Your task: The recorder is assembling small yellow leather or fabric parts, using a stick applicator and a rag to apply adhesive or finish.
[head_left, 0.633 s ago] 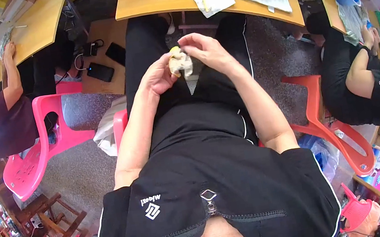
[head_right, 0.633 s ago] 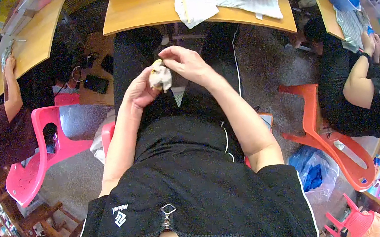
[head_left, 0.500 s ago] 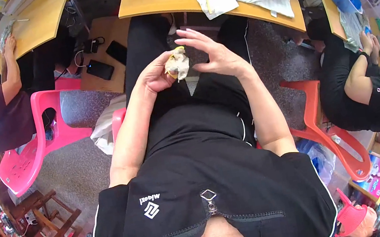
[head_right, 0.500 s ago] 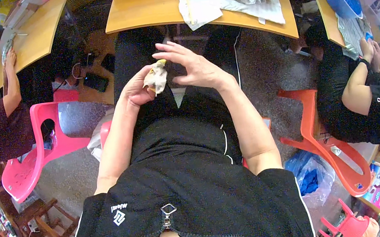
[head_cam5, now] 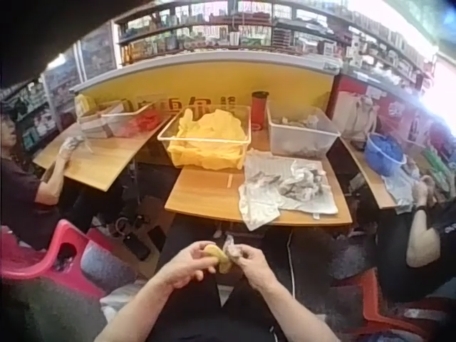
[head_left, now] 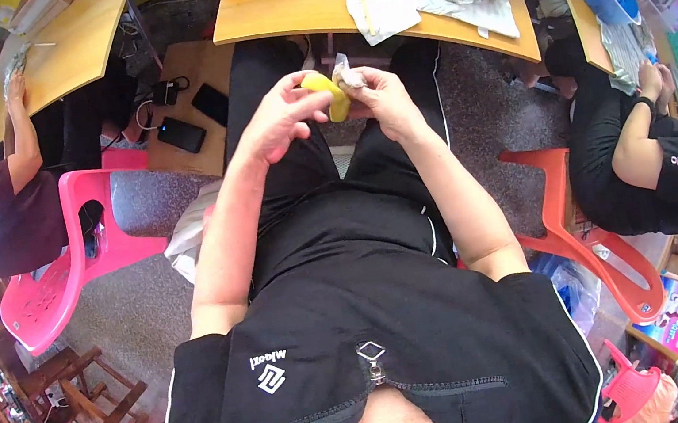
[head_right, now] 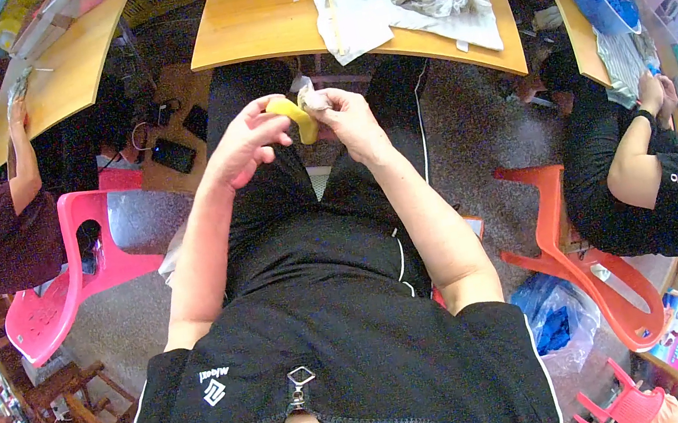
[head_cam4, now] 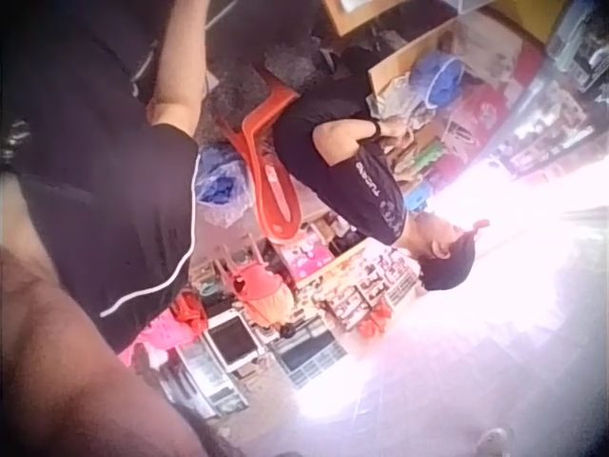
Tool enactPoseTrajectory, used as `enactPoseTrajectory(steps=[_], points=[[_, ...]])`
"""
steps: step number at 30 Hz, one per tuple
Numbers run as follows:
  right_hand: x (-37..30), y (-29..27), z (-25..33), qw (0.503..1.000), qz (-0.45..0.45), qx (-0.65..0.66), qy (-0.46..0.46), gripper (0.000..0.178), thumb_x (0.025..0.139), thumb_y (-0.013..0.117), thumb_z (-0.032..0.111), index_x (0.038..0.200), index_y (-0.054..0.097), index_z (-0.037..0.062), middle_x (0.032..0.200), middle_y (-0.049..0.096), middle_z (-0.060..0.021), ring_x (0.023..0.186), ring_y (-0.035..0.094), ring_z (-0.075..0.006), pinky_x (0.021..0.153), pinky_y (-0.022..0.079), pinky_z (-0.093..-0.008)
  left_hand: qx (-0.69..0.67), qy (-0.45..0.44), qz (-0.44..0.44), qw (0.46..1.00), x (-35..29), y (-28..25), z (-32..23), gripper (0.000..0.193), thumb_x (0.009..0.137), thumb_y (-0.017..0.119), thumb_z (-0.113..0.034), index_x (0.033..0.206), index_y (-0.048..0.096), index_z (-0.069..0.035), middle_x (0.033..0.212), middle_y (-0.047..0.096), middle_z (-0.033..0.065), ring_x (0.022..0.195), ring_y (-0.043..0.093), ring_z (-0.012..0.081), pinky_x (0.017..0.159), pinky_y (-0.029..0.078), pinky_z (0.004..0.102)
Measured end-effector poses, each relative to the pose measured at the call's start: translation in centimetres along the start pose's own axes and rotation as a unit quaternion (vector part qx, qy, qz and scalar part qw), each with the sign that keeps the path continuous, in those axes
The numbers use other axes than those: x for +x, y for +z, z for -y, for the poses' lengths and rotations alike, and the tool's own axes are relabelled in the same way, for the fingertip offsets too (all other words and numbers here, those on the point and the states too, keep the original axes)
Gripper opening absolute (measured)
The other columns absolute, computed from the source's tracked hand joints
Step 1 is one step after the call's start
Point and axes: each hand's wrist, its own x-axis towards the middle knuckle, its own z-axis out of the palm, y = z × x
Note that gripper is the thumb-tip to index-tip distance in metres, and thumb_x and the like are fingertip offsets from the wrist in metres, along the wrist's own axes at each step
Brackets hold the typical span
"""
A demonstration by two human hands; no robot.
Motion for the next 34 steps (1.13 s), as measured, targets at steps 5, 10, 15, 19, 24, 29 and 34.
enactPoseTrajectory(steps=[5, 10, 15, 19, 24, 29, 34], points=[[-0.3, 0.9, -0.1, 0.999, -0.015, 0.025, 0.026, 0.019, 0.088, 0.061, 0.018, 0.102, 0.061, 0.0053, 0.089, 0.063, -0.0018, 0.079, 0.062, -0.0116, 0.064, 0.054, -0.0288, 0.161, 0.114, -0.128, 0.972, 0.4, 1.5, 1.2, 0.028, 0.074, 0.073, -0.009, 0.098, 0.06, -0.005, 0.082, 0.06, -0.0012, 0.065, 0.052, 0.0036, 0.052, 0.041, 0.02], [-0.7, 1.5, 0.6, 0.999, -0.016, 0.033, -0.009, 0.018, 0.085, 0.063, 0.012, 0.101, 0.061, 0.0045, 0.089, 0.063, -0.0034, 0.075, 0.062, -0.0123, 0.063, 0.055, -0.0288, 0.077, 0.127, -0.143, 0.979, 0.8, -0.1, 2.1, 0.013, 0.079, 0.067, -0.003, 0.09, 0.063, -0.006, 0.079, 0.062, -0.0017, 0.061, 0.051, 0.0009, 0.047, 0.038, 0.0166], [-0.5, 1.5, 0.3, 0.997, -0.048, -0.035, -0.057, 0.019, 0.082, 0.065, 0.006, 0.1, 0.062, 0.0024, 0.086, 0.063, -0.0036, 0.075, 0.062, -0.0111, 0.063, 0.055, -0.0261, 0.089, 0.148, -0.119, 0.978, 0.7, -0.4, 1.7, 0.022, 0.079, 0.065, -0.001, 0.1, 0.061, -0.006, 0.087, 0.064, 0.001, 0.064, 0.054, 0.0039, 0.051, 0.043, 0.0169], [-0.1, 0.9, -0.3, 0.975, -0.092, -0.176, -0.1, 0.017, 0.081, 0.065, 0.005, 0.098, 0.063, 0.0018, 0.082, 0.063, -0.0029, 0.071, 0.061, -0.0092, 0.061, 0.053, -0.0238, 0.303, 0.355, -0.273, 0.841, -0.2, 1.8, 0.7, 0.028, 0.073, 0.066, 0.0, 0.099, 0.061, -0.008, 0.091, 0.059, 0.0074, 0.089, 0.056, 0.0159, 0.066, 0.048, 0.0264], [-0.5, 1.2, 0.2, 0.961, -0.1, -0.22, -0.131, 0.016, 0.082, 0.064, 0.006, 0.098, 0.063, 0.0029, 0.081, 0.063, -0.002, 0.07, 0.061, -0.0082, 0.06, 0.052, -0.0227, 0.52, 0.467, -0.2, 0.686, -0.6, 3.7, -0.1, 0.014, 0.07, 0.071, -0.007, 0.082, 0.064, -0.008, 0.088, 0.059, 0.0049, 0.085, 0.056, 0.0238, 0.074, 0.047, 0.0324], [-0.4, 1.5, 0.3, 0.987, -0.108, -0.082, -0.084, 0.021, 0.078, 0.062, 0.002, 0.099, 0.063, 0.0006, 0.086, 0.065, -0.0047, 0.074, 0.062, -0.0105, 0.064, 0.052, -0.0247, 0.429, 0.325, -0.185, 0.823, 0.1, 2.9, 0.8, 0.011, 0.076, 0.068, -0.01, 0.084, 0.063, -0.004, 0.086, 0.059, 0.0072, 0.077, 0.06, 0.023, 0.067, 0.05, 0.0302], [-0.7, 1.8, 0.8, 0.995, -0.07, -0.003, -0.071, 0.021, 0.086, 0.061, 0.008, 0.105, 0.057, 0.0003, 0.095, 0.062, -0.0065, 0.082, 0.063, -0.0146, 0.067, 0.058, -0.032, 0.382, 0.294, -0.186, 0.856, 0.4, 2.2, 1.1, 0.018, 0.075, 0.072, -0.014, 0.087, 0.063, -0.002, 0.087, 0.058, 0.0096, 0.074, 0.062, 0.0191, 0.067, 0.051, 0.0275]])
